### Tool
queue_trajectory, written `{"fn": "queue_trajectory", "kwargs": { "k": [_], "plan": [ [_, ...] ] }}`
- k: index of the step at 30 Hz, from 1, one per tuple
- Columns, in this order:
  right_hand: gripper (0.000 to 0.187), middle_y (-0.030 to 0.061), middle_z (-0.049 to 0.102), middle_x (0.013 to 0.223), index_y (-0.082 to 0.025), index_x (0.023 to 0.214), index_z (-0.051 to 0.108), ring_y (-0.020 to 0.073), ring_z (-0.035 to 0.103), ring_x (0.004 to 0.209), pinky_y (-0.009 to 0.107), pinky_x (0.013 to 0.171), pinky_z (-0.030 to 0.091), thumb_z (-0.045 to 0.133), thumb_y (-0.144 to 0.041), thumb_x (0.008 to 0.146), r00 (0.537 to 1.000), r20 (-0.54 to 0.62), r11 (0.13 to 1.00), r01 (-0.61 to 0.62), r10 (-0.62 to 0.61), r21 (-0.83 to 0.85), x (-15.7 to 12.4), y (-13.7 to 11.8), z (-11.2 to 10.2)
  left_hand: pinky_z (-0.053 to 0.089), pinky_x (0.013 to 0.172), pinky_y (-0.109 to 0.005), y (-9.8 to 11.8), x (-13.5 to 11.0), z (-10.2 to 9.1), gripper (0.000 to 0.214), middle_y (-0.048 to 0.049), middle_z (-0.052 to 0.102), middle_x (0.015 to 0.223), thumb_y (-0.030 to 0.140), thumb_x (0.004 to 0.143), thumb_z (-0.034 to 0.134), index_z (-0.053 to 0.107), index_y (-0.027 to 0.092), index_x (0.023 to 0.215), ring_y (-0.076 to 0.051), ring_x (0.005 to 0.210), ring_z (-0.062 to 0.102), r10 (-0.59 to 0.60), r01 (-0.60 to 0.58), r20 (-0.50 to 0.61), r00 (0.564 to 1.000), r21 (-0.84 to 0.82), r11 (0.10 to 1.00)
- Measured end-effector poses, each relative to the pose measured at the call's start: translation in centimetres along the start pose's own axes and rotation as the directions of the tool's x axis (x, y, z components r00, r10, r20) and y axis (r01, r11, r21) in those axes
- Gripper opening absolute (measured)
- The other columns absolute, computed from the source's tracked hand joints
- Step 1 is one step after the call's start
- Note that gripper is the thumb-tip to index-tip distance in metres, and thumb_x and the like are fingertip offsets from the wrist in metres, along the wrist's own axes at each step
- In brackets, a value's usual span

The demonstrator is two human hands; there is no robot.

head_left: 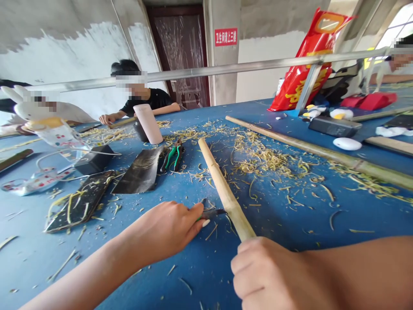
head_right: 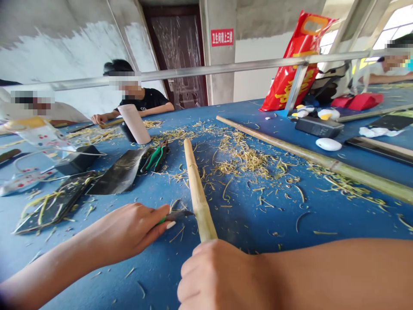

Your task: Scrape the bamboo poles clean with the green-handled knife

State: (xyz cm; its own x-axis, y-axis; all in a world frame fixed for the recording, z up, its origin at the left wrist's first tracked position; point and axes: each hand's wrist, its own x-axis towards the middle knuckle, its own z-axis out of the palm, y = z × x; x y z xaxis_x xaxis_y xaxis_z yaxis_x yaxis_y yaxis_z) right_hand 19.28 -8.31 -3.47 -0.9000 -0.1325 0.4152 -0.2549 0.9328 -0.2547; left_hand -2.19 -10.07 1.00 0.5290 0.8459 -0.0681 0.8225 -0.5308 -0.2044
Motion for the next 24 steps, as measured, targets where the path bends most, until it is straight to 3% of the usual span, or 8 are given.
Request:
{"fn": "queue_trajectory", "kwargs": {
  "k": [8,14,19,24],
  "plan": [
    [0.023,-0.0033,0.045,0.060,-0.018,0.061,0.039,0.0112,0.036,0.059,0.027,0.054,0.027,0.054,-0.024,0.077,0.992,0.105,0.998,-0.066,0.064,0.020,-0.4,-0.2,-1.5,0.031,0.039,-0.021,0.3,0.7,-0.8,0.033,-0.0001,0.058,0.054,0.035,0.091,0.028,0.056,0.018,0.091,-0.011,0.043,0.053,-0.001,0.000,-0.049,0.999,-0.023,1.000],
    [0.022,-0.0035,0.049,0.064,-0.018,0.061,0.042,0.0117,0.036,0.060,0.028,0.055,0.028,0.057,-0.024,0.075,0.991,0.126,0.999,-0.035,0.040,-0.038,-0.4,0.0,-1.0,0.026,0.037,-0.021,1.0,0.9,-2.1,0.033,0.0013,0.053,0.048,0.032,0.091,0.029,0.056,0.018,0.080,-0.009,0.036,0.045,0.017,-0.017,-0.001,1.000,0.048,0.999],
    [0.039,-0.0041,0.047,0.058,-0.017,0.050,0.031,0.0098,0.035,0.056,0.027,0.054,0.029,0.059,-0.021,0.077,0.968,0.236,0.993,-0.060,0.082,-0.102,0.4,-0.1,-1.5,0.022,0.036,-0.024,0.8,1.0,-1.9,0.030,0.0016,0.053,0.049,0.028,0.091,0.028,0.055,0.018,0.084,-0.010,0.037,0.046,0.037,-0.039,0.040,0.999,0.064,0.997],
    [0.049,-0.0047,0.045,0.055,-0.018,0.050,0.020,0.0082,0.036,0.053,0.026,0.052,0.030,0.061,-0.022,0.075,0.951,0.286,0.994,-0.106,0.113,-0.039,0.7,0.2,-1.2,0.023,0.038,-0.026,0.7,0.6,-1.0,0.025,0.0001,0.054,0.051,0.021,0.090,0.029,0.054,0.018,0.087,-0.012,0.039,0.047,0.047,-0.052,0.084,0.995,0.066,0.996]
  ]
}}
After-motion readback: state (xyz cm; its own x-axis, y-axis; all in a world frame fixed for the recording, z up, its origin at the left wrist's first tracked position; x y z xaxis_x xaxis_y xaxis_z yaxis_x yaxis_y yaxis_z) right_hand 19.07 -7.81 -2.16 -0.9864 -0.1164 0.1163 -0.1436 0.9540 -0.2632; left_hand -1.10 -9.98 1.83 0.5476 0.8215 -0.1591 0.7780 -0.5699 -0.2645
